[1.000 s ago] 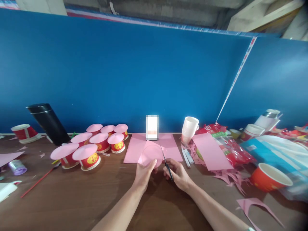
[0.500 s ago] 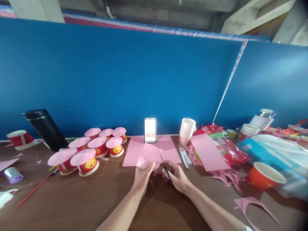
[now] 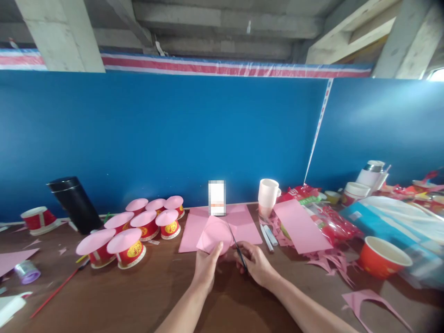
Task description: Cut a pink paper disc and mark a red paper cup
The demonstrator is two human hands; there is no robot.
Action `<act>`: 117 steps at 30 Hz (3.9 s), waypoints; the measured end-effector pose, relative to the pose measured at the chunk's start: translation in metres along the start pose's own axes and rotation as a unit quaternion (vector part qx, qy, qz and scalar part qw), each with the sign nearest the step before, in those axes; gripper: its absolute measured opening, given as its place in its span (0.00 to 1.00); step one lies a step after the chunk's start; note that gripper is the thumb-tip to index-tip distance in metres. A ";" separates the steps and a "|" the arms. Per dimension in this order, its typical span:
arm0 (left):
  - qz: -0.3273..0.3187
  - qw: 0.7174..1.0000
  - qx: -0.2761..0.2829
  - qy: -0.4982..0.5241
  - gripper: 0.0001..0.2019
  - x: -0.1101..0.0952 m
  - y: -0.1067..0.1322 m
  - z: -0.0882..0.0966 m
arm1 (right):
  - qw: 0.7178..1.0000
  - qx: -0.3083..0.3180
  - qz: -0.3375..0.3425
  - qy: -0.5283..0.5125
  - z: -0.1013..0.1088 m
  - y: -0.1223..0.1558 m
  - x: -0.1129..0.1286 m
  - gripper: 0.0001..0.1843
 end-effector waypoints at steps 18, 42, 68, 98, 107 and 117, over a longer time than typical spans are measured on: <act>0.011 0.999 -0.043 0.006 0.14 0.002 -0.004 0.008 | 1.000 -0.013 -0.013 -0.025 0.003 -0.001 0.000 0.17; 0.020 0.997 -0.062 0.040 0.16 0.006 -0.013 0.012 | 0.998 -0.026 -0.013 -0.049 0.004 -0.005 -0.003 0.17; 0.024 0.997 -0.061 0.029 0.14 0.004 -0.009 0.010 | 0.999 -0.017 -0.017 -0.044 0.005 -0.003 -0.002 0.17; 0.048 0.993 -0.016 0.107 0.13 0.011 -0.009 -0.004 | 0.997 -0.058 0.045 0.003 0.007 0.003 0.009 0.17; 0.053 0.995 -0.032 0.082 0.13 0.007 -0.005 -0.008 | 0.998 -0.003 0.060 0.016 0.000 0.005 0.011 0.16; 0.057 0.995 0.011 0.085 0.12 0.008 -0.004 -0.014 | 0.999 0.010 0.045 -0.006 -0.001 0.003 0.010 0.19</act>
Point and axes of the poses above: each hand's wrist, its own y-axis away from the middle knuckle, its own z-axis out of the back of the hand, x = y × z, the point moved 5 cm from there along -y, towards the middle knuckle, and after that the axes turned 13 degrees about y, right-handed, at the moved point
